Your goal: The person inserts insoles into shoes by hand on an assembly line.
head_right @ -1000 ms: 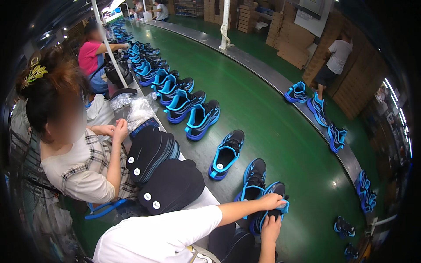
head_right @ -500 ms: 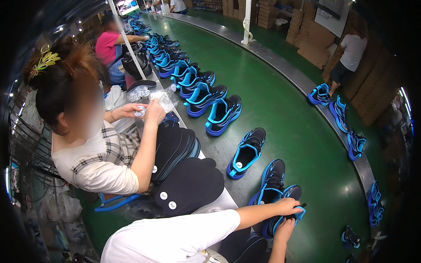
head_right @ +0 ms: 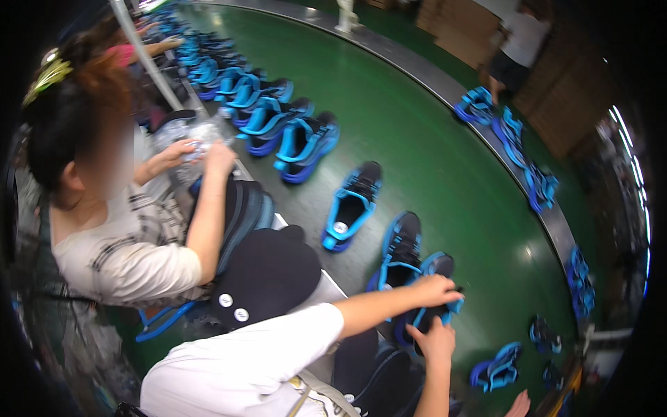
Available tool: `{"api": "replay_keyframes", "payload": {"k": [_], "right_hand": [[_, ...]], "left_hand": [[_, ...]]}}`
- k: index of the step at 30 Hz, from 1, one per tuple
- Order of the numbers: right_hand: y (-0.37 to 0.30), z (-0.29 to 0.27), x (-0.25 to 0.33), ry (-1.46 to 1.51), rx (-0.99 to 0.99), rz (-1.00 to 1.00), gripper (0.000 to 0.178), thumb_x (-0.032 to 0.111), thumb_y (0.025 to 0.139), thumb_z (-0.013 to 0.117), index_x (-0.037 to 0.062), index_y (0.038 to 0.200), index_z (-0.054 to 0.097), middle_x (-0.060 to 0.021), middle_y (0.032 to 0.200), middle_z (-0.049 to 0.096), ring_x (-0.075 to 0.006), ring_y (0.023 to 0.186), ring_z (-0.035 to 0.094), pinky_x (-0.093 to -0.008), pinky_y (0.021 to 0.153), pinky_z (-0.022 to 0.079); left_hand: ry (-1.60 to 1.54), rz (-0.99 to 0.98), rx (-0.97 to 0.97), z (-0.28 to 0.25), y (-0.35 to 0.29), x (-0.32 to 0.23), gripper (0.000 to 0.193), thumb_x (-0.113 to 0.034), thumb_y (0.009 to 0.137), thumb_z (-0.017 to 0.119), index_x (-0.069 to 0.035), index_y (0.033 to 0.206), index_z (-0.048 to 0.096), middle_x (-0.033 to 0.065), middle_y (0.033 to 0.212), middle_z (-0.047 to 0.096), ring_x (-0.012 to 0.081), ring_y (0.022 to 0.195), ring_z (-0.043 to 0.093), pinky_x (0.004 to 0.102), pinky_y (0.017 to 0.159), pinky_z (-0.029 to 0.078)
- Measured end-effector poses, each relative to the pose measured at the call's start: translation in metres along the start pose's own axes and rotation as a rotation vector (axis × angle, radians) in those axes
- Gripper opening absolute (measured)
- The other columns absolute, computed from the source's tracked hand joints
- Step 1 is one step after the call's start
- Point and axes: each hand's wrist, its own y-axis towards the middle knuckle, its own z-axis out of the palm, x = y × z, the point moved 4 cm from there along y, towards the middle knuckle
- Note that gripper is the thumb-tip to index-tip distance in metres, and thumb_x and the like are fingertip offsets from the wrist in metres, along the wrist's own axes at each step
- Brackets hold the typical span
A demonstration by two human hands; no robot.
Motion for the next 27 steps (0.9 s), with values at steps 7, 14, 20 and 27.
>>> {"api": "replay_keyframes", "payload": {"k": [7, 14, 20, 27], "right_hand": [[0.025, 0.015, -0.004, 0.087, -0.007, -0.183, 0.026, 0.027, 0.074, 0.056, 0.0023, 0.079, 0.062, -0.0220, 0.080, 0.057, -0.0354, 0.078, 0.056, -0.0423, 0.073, 0.045], [0.028, 0.060, -0.017, 0.138, -0.298, -0.327, 0.014, 0.014, 0.073, 0.053, 0.0017, 0.069, 0.058, -0.0145, 0.079, 0.050, -0.0292, 0.079, 0.052, -0.0393, 0.068, 0.046], [0.060, 0.074, -0.010, 0.145, -0.292, -0.189, 0.014, 0.013, 0.074, 0.049, 0.0015, 0.075, 0.058, -0.0149, 0.084, 0.053, -0.0285, 0.082, 0.052, -0.0384, 0.068, 0.047], [0.059, 0.076, -0.004, -0.067, 0.052, -0.241, 0.025, 0.015, 0.080, 0.040, 0.0048, 0.086, 0.063, -0.0168, 0.097, 0.053, -0.0289, 0.094, 0.048, -0.0395, 0.080, 0.040]], "left_hand": [[0.166, 0.198, 0.042, -0.010, 0.003, 0.018, 0.049, -0.050, 0.077, 0.053, -0.002, 0.079, 0.058, 0.0164, 0.083, 0.058, 0.0340, 0.078, 0.057, 0.0393, 0.067, 0.046], [0.116, 0.166, 0.059, 0.002, 0.012, 0.017, 0.047, -0.045, 0.079, 0.054, 0.001, 0.074, 0.055, 0.0194, 0.072, 0.056, 0.0350, 0.070, 0.056, 0.0400, 0.060, 0.043], [0.103, 0.037, 0.100, -0.001, 0.009, 0.016, 0.045, -0.044, 0.079, 0.056, 0.001, 0.079, 0.055, 0.0123, 0.061, 0.053, 0.0224, 0.056, 0.052, 0.0328, 0.052, 0.040], [0.040, -0.048, 0.093, 0.002, 0.007, 0.026, 0.043, -0.043, 0.080, 0.055, 0.000, 0.079, 0.054, 0.0139, 0.064, 0.054, 0.0239, 0.058, 0.053, 0.0330, 0.054, 0.041]]}}
